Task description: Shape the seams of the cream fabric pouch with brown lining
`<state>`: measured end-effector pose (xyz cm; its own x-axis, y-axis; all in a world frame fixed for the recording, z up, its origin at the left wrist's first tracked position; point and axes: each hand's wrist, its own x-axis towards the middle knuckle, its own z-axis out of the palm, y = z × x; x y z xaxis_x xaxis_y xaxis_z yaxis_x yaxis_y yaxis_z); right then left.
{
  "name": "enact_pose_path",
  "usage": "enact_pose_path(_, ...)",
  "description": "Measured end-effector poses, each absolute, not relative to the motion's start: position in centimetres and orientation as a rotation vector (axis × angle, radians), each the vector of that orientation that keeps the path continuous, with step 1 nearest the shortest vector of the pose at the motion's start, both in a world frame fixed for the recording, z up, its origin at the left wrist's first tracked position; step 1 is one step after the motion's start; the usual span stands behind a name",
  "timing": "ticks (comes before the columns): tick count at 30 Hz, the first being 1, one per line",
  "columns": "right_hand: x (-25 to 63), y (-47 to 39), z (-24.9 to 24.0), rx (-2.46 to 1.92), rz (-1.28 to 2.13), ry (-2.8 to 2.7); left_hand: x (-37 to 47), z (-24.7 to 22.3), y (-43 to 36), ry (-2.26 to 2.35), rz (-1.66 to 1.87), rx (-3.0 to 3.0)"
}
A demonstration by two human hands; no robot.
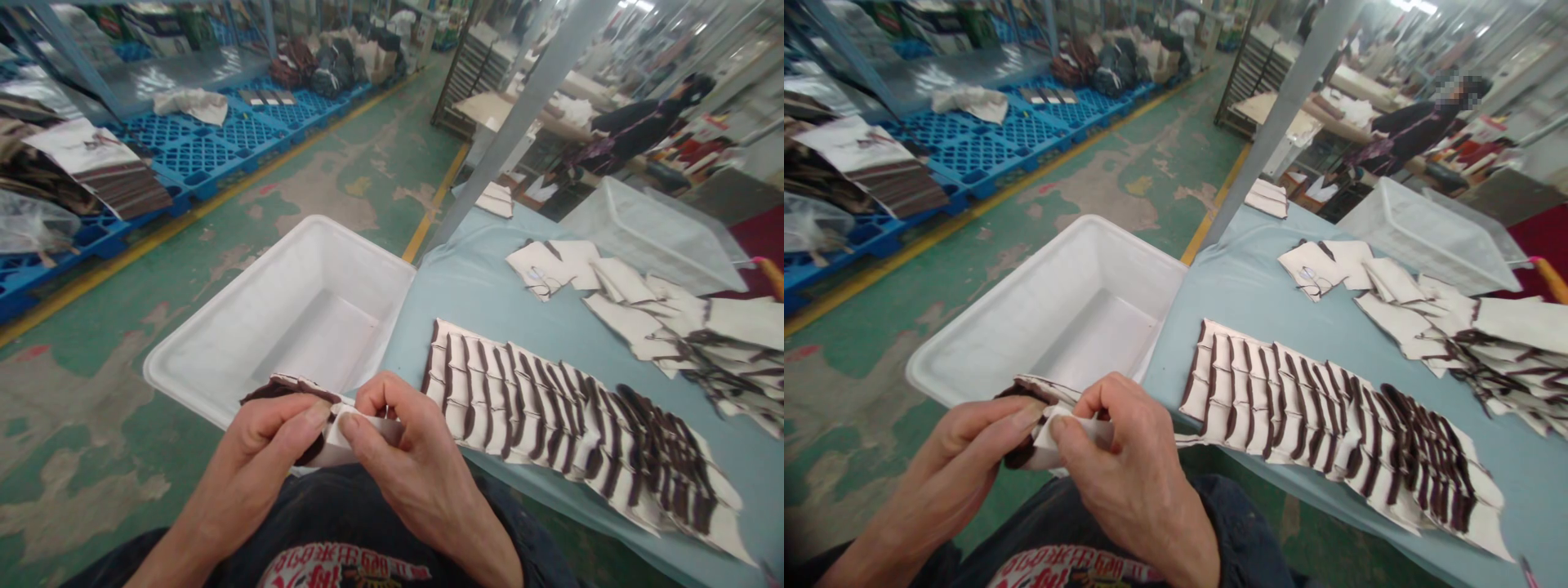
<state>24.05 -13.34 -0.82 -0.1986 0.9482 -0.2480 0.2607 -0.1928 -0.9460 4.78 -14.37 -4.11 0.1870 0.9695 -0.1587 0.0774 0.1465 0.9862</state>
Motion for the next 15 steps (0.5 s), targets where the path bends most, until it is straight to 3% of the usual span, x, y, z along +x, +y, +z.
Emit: enact_pose_path(15, 23.6, -12.6, -1.3, -1.531, 1.388, -1.466, 4.1, -5.2, -14.4, 1.189, 0.883, 1.200)
